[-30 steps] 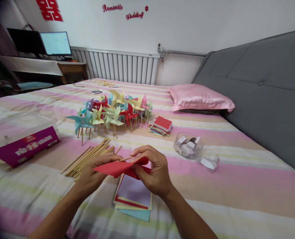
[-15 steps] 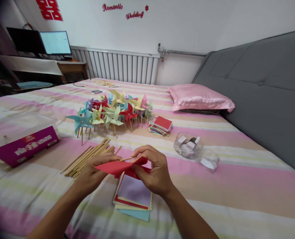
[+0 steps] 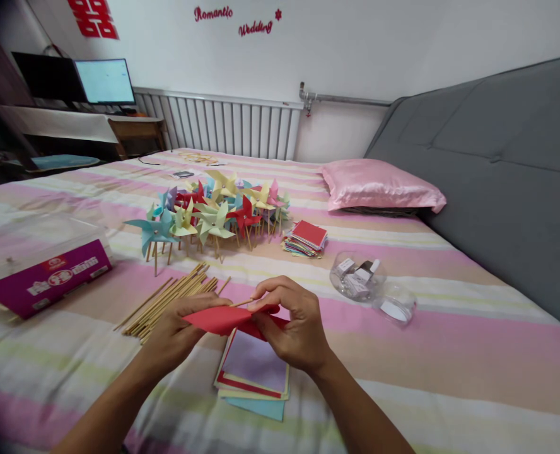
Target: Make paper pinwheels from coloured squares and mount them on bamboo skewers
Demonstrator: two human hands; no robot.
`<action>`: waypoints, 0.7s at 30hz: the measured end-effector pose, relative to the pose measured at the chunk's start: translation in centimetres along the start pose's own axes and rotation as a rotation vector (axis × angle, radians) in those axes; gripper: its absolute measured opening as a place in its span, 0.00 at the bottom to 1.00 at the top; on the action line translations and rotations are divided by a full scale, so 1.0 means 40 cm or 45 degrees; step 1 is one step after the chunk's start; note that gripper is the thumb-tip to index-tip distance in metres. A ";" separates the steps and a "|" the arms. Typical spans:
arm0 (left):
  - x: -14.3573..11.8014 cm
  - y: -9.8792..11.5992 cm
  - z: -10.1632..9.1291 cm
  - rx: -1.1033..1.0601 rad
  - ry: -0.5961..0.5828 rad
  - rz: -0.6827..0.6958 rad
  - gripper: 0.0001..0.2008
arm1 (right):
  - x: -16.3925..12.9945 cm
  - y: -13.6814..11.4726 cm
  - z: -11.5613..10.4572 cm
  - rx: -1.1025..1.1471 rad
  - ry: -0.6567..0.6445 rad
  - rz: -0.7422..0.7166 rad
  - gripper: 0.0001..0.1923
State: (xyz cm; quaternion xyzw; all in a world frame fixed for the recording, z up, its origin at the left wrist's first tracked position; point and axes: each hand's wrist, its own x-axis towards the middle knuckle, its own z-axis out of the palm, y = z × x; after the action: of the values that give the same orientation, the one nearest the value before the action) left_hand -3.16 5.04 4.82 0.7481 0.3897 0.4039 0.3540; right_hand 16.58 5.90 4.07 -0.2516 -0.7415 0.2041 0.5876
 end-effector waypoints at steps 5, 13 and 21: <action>0.000 0.002 0.001 -0.018 -0.007 -0.034 0.11 | 0.000 0.000 -0.001 -0.024 -0.002 -0.003 0.05; 0.000 0.006 0.002 -0.038 -0.020 -0.040 0.12 | 0.000 0.001 0.001 -0.018 0.001 -0.014 0.07; 0.002 0.008 0.002 -0.035 -0.045 -0.032 0.12 | 0.001 0.002 0.001 -0.026 0.015 -0.027 0.07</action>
State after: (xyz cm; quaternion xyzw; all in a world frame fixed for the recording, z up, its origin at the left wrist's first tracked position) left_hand -2.94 4.95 5.09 0.7453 0.3869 0.3914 0.3763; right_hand 16.54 6.00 4.04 -0.2509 -0.7427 0.1889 0.5913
